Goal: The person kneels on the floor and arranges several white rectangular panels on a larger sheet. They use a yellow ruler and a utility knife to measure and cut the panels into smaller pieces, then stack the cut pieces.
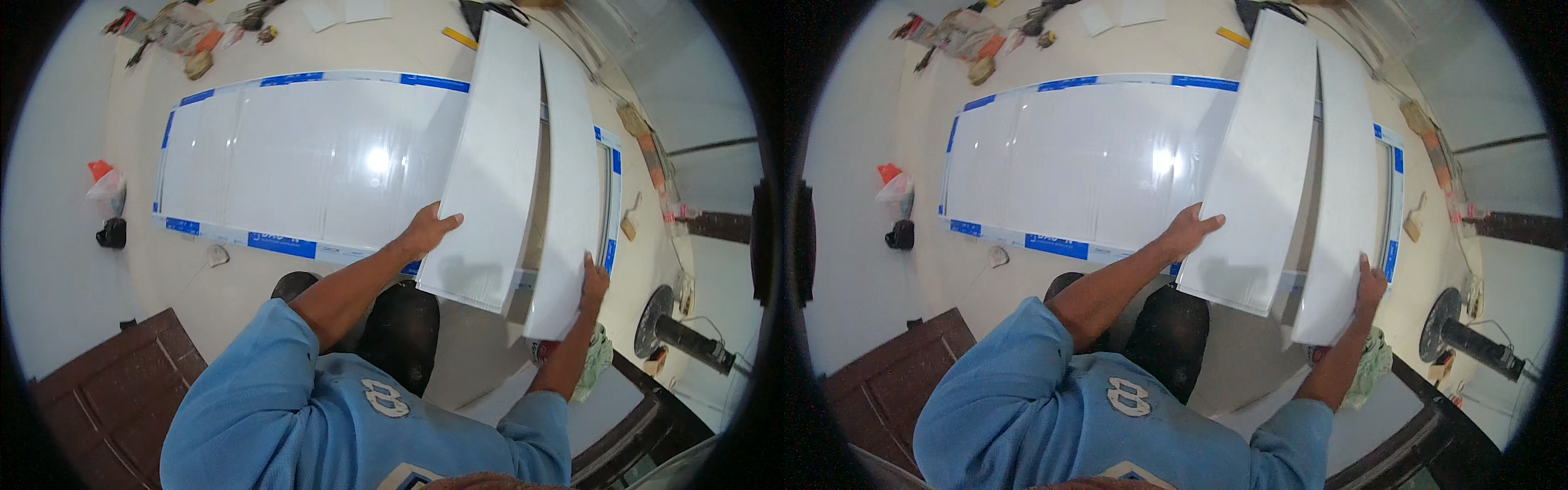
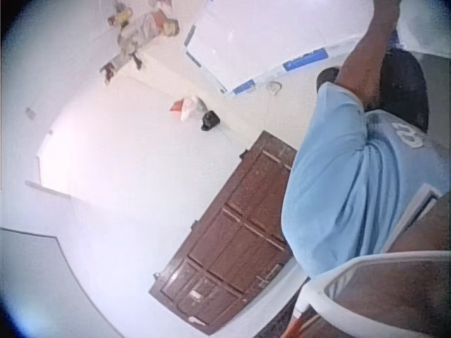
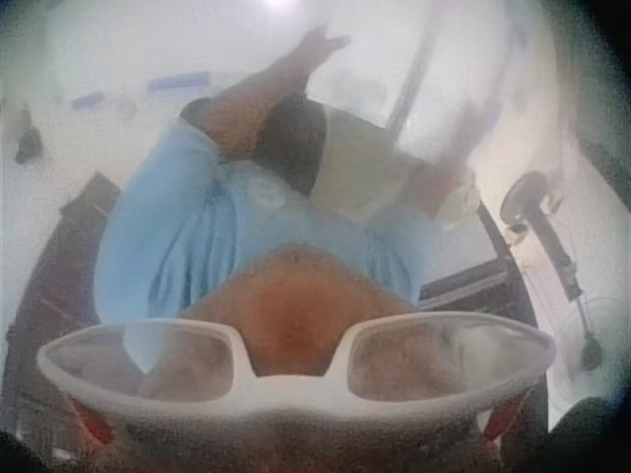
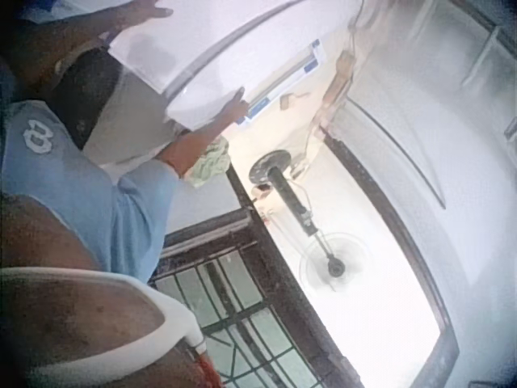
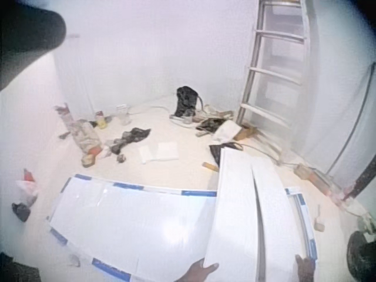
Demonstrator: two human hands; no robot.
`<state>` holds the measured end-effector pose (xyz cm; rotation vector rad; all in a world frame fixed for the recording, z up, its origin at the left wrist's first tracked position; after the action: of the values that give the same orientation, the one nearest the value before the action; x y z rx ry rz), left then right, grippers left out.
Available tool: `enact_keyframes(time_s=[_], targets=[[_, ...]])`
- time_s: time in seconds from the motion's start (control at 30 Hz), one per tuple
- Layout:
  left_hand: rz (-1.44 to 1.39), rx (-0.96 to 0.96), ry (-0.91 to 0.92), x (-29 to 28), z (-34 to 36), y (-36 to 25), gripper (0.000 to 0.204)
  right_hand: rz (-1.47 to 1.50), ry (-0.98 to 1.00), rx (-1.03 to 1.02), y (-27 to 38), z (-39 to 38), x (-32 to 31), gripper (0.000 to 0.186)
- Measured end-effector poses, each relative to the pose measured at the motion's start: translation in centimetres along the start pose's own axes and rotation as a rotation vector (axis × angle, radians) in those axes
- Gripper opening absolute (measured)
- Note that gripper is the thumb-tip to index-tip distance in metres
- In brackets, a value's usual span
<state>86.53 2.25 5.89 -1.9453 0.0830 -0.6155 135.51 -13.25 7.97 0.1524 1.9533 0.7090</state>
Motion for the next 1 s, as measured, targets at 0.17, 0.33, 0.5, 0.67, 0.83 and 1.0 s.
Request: enact_keyframes(time_s=[0.17, 0.33, 0.5, 0.67, 0.83, 1.0], targets=[[0.086, 0.060, 0.055, -2.5, -4.9, -1.8, 0.053, -0.002, 0.119, 0.007, -1.7, -5.5, -2.5, 0.061], [0.435, 0.176, -0.054, -3.1, -8.2, 1.5, 0.070, 0.199, 0.173, 0.057, 1.1, -18.4, 4.7, 0.056], [0.127, 0.129, -0.081, -1.3, -8.7, 2.3, 0.088, 0.240, 0.290, 0.047, 3.7, -27.1, 9.3, 0.058], [0.286, 0.161, -0.018, -0.2, -8.3, 2.3, 0.090, 0.141, 0.211, -0.075, 4.1, -30.1, 10.2, 0.071], [0.516, 0.197, -0.054, -1.7, -11.3, -1.8, 0.065, 0.219, 0.421, -0.025, 5.3, -35.6, 12.2, 0.067], [0.530, 0.354, -0.145, -6.8, -17.0, -5.8, 0.063, 0.209, 0.369, -0.092, 6.9, -40.3, 13.9, 0.062]])
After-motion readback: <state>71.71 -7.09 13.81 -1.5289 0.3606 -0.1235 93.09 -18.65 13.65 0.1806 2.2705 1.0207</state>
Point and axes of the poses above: each hand's wrist, its own z-axis towards the middle knuckle, its own x-axis out of the palm, y = z × x, the point moved 7 cm from there along z, towards the middle knuckle, and after that the axes turned 15 degrees about x, right-handed, at the moved point
